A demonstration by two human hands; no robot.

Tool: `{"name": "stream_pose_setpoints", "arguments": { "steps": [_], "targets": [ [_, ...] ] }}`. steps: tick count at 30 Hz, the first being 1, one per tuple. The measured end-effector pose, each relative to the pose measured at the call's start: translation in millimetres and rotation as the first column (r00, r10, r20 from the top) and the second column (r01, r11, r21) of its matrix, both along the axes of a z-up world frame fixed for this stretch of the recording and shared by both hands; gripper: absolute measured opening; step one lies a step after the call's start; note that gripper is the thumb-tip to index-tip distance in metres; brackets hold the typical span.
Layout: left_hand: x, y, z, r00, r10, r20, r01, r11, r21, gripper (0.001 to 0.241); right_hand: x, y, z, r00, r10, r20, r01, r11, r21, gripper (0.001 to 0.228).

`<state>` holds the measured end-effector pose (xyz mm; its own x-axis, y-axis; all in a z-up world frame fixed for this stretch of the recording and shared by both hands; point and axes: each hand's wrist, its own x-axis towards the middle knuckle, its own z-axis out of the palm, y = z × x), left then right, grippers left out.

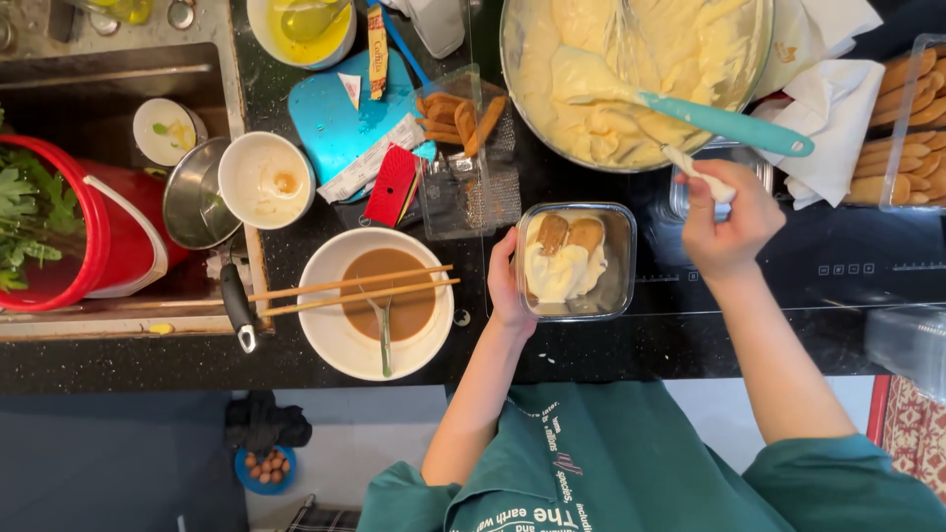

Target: Assembling a dessert by dipping biscuits in liquid and layering them with cream in a container.

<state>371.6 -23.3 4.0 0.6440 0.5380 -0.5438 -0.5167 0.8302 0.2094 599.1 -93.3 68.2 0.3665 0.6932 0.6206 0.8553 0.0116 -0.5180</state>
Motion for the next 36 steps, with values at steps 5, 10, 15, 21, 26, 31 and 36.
{"name": "stream_pose_setpoints", "arguments": {
  "steps": [5, 10, 15, 21, 26, 31, 36],
  "targets": [
    [1, 0, -5, 1.0, 0.0, -0.016, 0.0, 1.0, 0.0, 0.05, -2, 12, -6, 0.86, 0.002, -0.511, 0.021, 0.999, 0.039, 0.005],
    [-1, 1, -2, 0.999, 0.015, -0.033, -0.014, 0.999, 0.031, 0.047, 3, 17, -6, 0.686, -0.095, -0.721, 0.163, 0.986, 0.024, 0.022],
    [-5, -1, -11, 0.996, -0.036, -0.083, 0.034, 0.999, -0.031, 0.064, 1, 26, 4, 0.477, -0.122, -0.871, 0.292, 0.956, 0.026, 0.029],
    [-9, -6, -21, 0.999, 0.019, -0.045, -0.018, 0.999, 0.028, 0.061, 1, 31, 23, 0.443, -0.119, -0.888, 0.377, 0.924, 0.064, 0.032],
    [-4, -1, 7, 0.991, -0.035, -0.13, 0.034, 0.999, -0.01, 0.073, 10, 21, 34, 0.502, -0.094, -0.86, 0.393, 0.91, 0.13, 0.033],
    [-2, -3, 6, 0.993, -0.003, -0.115, 0.001, 1.0, -0.015, 0.072, 12, -19, 56, 0.526, -0.058, -0.849, 0.411, 0.891, 0.194, 0.04],
    [-4, -7, 5, 0.997, 0.019, 0.07, -0.018, 1.0, -0.006, 0.054, -26, -72, 82, 0.558, -0.115, -0.822, 0.33, 0.939, 0.092, 0.046]
  ]
}}
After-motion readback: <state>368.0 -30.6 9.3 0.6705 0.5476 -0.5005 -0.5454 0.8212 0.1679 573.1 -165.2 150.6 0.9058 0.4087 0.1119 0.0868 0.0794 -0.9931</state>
